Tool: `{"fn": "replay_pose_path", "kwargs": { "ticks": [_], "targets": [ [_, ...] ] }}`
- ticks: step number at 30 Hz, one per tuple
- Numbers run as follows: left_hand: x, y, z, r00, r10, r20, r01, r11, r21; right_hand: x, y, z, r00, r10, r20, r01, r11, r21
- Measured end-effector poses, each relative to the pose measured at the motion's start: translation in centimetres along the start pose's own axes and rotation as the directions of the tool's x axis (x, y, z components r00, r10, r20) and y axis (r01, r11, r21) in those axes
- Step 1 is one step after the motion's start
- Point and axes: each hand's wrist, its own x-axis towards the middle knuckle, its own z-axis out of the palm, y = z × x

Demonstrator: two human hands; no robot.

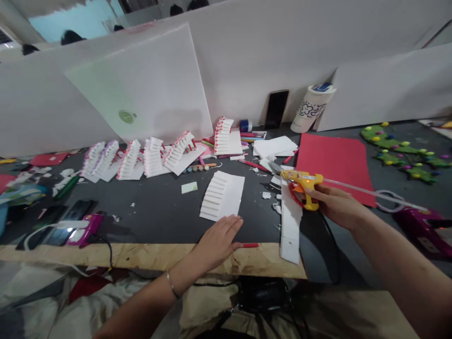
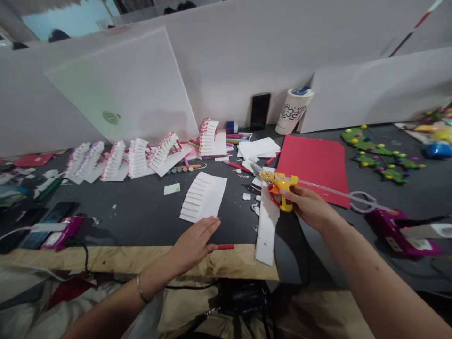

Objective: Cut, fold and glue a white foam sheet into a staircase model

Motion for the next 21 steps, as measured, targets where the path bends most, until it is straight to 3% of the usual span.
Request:
{"fn": "replay_pose_path", "kwargs": {
  "ticks": [7,13,17,19,21],
  "targets": [
    [-2.0,-1.1,-0.8,0.991,0.008,-0.137,-0.006,1.0,0.014,-0.8,0.4,0.7,0.991,-0.022,0.129,0.052,0.971,-0.232],
    [-2.3,-1.1,-0.4,0.977,-0.002,-0.212,0.004,1.0,0.008,-0.6,0.5,2.7,0.986,-0.056,0.16,0.125,0.877,-0.463],
    [-2.3,-1.0,-0.2,0.969,-0.015,-0.245,0.013,1.0,-0.01,-0.1,0.6,2.7,0.979,-0.064,0.192,0.159,0.828,-0.538],
    [-2.4,-0.9,-0.1,0.967,-0.022,-0.254,0.021,1.0,-0.007,-0.3,0.3,2.5,0.978,-0.116,0.175,0.203,0.74,-0.642],
    [-2.5,-0.8,0.0,0.965,-0.022,-0.26,0.024,1.0,0.004,-1.2,-0.6,2.4,0.96,-0.23,0.16,0.265,0.561,-0.784]
  ]
}}
